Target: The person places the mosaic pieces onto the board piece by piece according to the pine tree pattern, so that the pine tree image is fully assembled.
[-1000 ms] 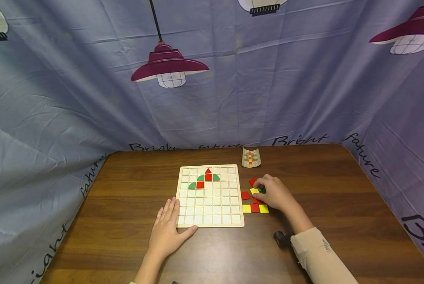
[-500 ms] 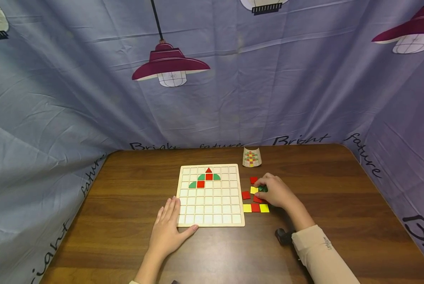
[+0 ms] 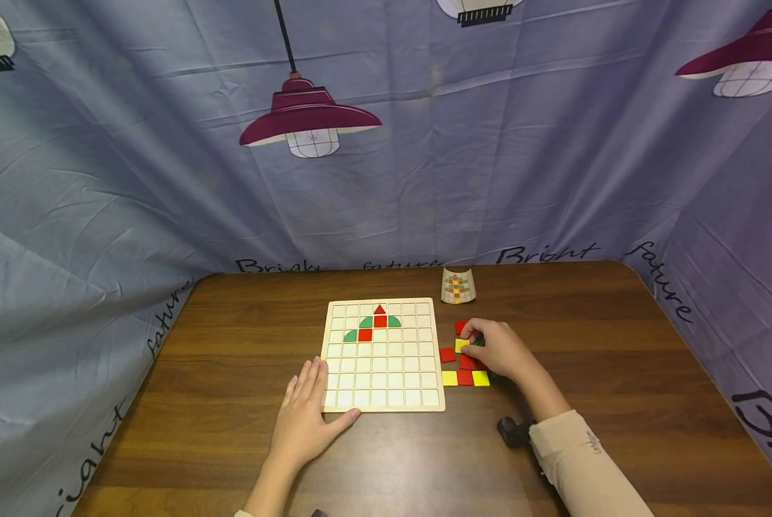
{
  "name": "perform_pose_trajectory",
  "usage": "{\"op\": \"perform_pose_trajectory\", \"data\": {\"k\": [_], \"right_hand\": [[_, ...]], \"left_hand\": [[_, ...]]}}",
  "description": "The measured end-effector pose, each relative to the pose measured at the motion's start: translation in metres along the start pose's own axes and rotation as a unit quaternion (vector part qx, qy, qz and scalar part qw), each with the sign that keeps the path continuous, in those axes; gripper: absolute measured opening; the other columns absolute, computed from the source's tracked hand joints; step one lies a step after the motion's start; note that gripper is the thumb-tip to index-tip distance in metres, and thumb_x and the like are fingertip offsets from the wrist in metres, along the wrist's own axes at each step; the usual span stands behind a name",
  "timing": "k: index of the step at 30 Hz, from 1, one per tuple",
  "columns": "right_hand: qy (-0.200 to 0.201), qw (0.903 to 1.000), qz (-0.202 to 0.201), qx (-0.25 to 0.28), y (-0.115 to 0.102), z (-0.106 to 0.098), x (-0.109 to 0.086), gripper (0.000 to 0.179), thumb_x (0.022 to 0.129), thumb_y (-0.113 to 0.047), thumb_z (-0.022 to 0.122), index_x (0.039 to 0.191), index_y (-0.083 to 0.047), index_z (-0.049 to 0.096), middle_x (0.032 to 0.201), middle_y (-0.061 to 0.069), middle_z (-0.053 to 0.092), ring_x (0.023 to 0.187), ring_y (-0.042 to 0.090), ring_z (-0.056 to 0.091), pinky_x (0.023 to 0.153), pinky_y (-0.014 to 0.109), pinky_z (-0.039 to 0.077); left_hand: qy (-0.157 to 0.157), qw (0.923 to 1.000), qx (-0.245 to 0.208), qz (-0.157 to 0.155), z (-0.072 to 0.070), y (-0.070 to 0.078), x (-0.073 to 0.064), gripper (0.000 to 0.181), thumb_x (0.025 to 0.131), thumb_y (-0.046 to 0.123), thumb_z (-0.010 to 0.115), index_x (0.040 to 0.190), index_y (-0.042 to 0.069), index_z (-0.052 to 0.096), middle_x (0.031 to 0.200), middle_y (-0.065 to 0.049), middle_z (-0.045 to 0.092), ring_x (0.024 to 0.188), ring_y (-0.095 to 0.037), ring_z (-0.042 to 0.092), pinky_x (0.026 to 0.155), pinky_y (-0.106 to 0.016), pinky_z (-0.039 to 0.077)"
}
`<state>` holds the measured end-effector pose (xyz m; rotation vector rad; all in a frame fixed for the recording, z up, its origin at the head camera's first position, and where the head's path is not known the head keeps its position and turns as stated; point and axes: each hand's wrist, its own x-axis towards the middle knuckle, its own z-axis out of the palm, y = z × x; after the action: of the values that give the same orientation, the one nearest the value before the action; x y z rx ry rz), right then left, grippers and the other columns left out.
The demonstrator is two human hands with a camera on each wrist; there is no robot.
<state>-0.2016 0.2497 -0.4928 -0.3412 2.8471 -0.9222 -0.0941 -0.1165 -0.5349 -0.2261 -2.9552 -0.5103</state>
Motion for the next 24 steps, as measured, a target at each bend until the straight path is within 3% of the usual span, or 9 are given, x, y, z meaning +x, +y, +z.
{"op": "perform_pose_trajectory", "data": {"k": [10,24], "right_hand": [[0.017,0.9985,-0.032,0.040,-0.025,0.005,0.009,0.012,0.089,-0.017,0.074,0.096,-0.013,0.066,0.080,-0.001,0.061,0.067,0.013,0.049,0.057,0.023,0.042],[-0.002,0.9955,-0.024,0.092,-0.091,0.044,0.042,0.011,0.092,-0.019,0.071,0.101,-0.014,0.067,0.089,0.000,0.064,0.067,0.015,0.054,0.056,0.026,0.047]], "left_hand": [[-0.001,1.0000,0.000,0.001,0.000,-0.001,0.000,0.108,0.081,0.082,0.049,0.156,0.005,0.031,0.164,-0.010,0.028,0.154,-0.025,0.022,0.126,-0.045,0.019],[-0.007,1.0000,-0.004,-0.002,0.000,-0.001,0.000,0.109,0.081,0.083,0.048,0.156,0.006,0.029,0.164,-0.010,0.026,0.154,-0.025,0.020,0.126,-0.045,0.017]]}}
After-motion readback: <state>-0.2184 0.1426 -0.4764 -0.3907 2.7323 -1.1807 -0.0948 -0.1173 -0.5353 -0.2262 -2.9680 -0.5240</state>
